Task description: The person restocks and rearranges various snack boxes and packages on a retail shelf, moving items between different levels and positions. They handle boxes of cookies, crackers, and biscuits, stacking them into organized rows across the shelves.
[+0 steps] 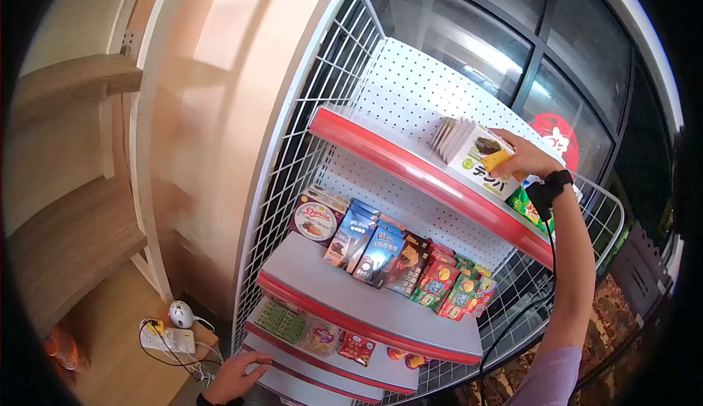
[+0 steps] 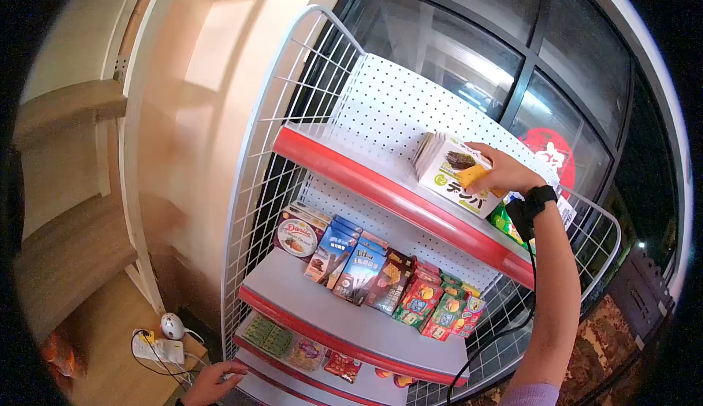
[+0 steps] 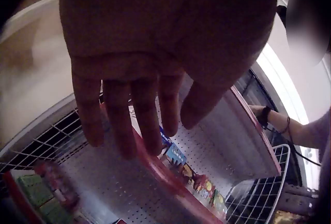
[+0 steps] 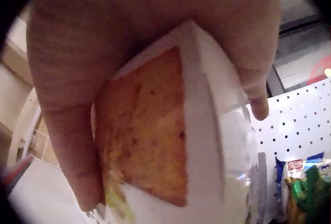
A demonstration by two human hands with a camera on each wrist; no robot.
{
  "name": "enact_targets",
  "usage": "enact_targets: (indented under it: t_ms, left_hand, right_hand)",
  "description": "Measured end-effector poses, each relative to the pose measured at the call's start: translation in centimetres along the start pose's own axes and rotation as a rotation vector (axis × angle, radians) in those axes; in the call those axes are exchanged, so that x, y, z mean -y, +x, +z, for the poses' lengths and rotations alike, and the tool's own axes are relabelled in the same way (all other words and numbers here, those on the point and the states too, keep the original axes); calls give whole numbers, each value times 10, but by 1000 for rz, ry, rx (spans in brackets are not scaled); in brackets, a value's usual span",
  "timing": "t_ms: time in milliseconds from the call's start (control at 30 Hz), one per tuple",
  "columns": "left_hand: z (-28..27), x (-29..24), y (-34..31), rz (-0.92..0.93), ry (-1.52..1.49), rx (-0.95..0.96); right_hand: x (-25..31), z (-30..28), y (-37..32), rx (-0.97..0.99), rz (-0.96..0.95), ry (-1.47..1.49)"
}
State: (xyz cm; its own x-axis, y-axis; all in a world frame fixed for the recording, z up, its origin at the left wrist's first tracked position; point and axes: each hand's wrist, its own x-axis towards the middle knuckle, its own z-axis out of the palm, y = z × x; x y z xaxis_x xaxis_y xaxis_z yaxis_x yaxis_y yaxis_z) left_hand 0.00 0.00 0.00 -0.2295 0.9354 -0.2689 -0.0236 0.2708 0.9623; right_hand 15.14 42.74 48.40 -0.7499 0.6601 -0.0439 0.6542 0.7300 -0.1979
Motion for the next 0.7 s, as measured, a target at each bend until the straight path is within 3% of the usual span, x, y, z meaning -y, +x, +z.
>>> enact_targets:
  t_ms: [67, 100, 167, 233, 300, 367, 400, 467, 533, 600, 633, 700]
  left_hand:
    - [2, -4, 7, 35, 5, 11]
    - [-37, -15, -7, 2, 98, 20]
    - [-26, -35, 3, 149, 276, 90]
    - [-21, -69, 5, 260, 241, 76]
    - [-26, -91, 15, 368, 221, 69]
    - [-32, -104, 31, 542, 159, 85]
    - [-25, -123, 33, 545, 172, 101]
    - [0, -164, 30, 864, -398, -242]
    - [0, -164, 27, 872, -486, -147]
    - [-8, -140, 30, 871, -519, 86]
    - [-2, -125, 28, 870, -516, 91]
    - [26, -135, 17, 673, -901, -52]
  right_hand:
    - [25, -3, -15, -119, 49, -22]
    - [7, 16, -26, -145, 77, 70]
    - [-9, -4, -28, -279, -103, 133]
    - [11, -7, -49, -448, -351, 242]
    - [38, -3, -76, -507, -339, 420]
    - [61, 12, -94, -418, -391, 605]
    - [89, 28, -107, -402, -399, 617]
    - [116, 56, -116, -201, -590, 683]
    - [125, 96, -113, 33, -606, 681]
    - [133, 139, -109, -28, -827, 411]
    - [140, 156, -111, 56, -773, 393]
    - [147, 189, -113, 99, -744, 410]
